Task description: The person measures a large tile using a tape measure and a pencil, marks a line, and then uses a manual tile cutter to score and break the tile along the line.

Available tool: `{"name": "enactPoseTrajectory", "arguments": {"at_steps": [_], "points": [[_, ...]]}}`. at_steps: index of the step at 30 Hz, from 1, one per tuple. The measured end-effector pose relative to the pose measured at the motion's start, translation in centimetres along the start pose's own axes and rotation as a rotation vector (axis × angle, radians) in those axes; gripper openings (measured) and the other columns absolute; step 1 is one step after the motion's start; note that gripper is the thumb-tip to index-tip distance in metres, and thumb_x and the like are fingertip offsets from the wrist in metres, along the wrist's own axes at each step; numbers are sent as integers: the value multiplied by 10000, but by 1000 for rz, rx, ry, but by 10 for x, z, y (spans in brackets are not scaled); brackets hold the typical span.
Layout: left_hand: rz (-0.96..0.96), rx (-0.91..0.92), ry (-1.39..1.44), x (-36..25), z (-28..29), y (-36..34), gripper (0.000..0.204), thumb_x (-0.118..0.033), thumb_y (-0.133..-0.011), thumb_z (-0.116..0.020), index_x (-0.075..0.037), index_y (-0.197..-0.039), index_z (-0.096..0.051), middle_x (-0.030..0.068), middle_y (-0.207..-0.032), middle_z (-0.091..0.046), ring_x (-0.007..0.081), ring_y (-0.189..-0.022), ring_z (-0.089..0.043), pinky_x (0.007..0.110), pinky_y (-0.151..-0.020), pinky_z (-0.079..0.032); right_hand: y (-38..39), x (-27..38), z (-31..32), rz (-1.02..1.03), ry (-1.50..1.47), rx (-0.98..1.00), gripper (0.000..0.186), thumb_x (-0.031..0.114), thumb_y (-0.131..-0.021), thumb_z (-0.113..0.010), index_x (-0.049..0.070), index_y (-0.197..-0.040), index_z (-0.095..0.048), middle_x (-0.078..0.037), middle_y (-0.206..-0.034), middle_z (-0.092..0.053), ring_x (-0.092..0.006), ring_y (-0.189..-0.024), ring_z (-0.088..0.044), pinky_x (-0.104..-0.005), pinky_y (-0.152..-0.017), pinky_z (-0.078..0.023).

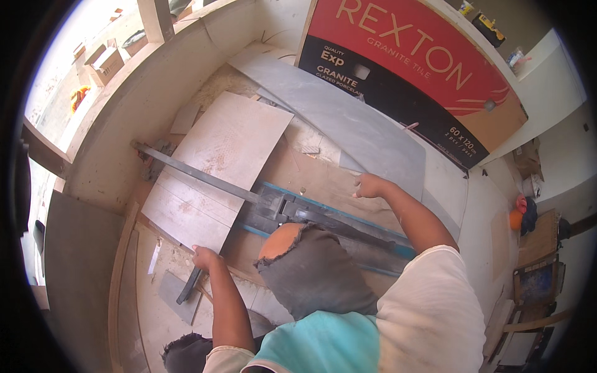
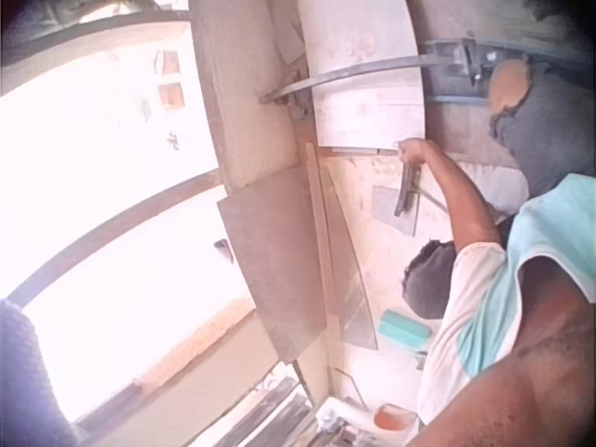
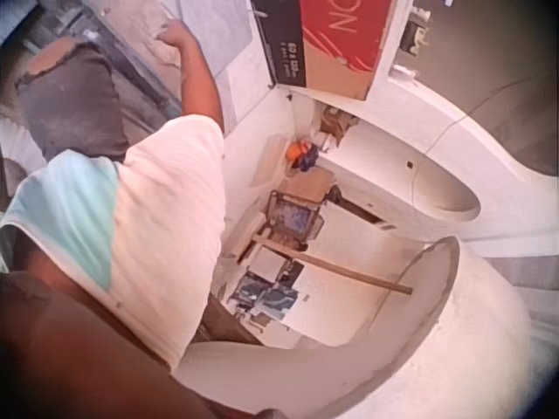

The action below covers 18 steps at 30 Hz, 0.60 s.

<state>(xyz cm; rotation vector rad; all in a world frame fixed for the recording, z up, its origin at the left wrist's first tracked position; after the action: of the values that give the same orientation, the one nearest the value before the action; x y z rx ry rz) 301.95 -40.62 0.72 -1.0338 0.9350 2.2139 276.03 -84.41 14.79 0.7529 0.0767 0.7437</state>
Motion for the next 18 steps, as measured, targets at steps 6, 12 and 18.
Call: {"name": "enactPoseTrajectory", "arguments": {"at_steps": [6,12,18], "points": [[0,-55,-64,24,21,-29,491,-343,-933,-512,130,-935,-641,293,-941,-653,400,-843,-634,451,-795,-486,-39,-30,-5,-184,-11,-366,541,236,-785,-745,9,-1217,-513,-221,-1194,-543,-376,-1131,-535,-441,-917,-460],[-58,-119,-111,25,45,-53,454,-343,-919,-555,104,-957,-631,233,-898,-664,336,-807,-622,421,-748,-485,-106,-33,6,-192,37,-539,744,241,-765,-766,38,-1364,-375,-236,-1345,-390,-396,-1252,-406,-444,-1013,-385],[-64,-78,10,23,45,-47,415,-332,-930,-556,70,-834,-597,132,-756,-610,223,-661,-527,361,-637,-452,-153,-27,21,-121,51,-592,819,259,-767,-767,50,-1419,-318,-259,-1395,-330,-406,-1311,-339,-459,-1065,-324]]}}
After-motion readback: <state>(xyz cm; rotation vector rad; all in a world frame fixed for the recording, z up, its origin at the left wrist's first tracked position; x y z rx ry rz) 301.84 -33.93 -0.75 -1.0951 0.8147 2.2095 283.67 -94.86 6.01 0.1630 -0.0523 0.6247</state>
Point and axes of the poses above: each hand's wrist, its own y-axis away from the middle knuckle, its own z-axis out of the back of the hand, x = y × z, the point moved 1 cm from there along -y, towards the middle knuckle
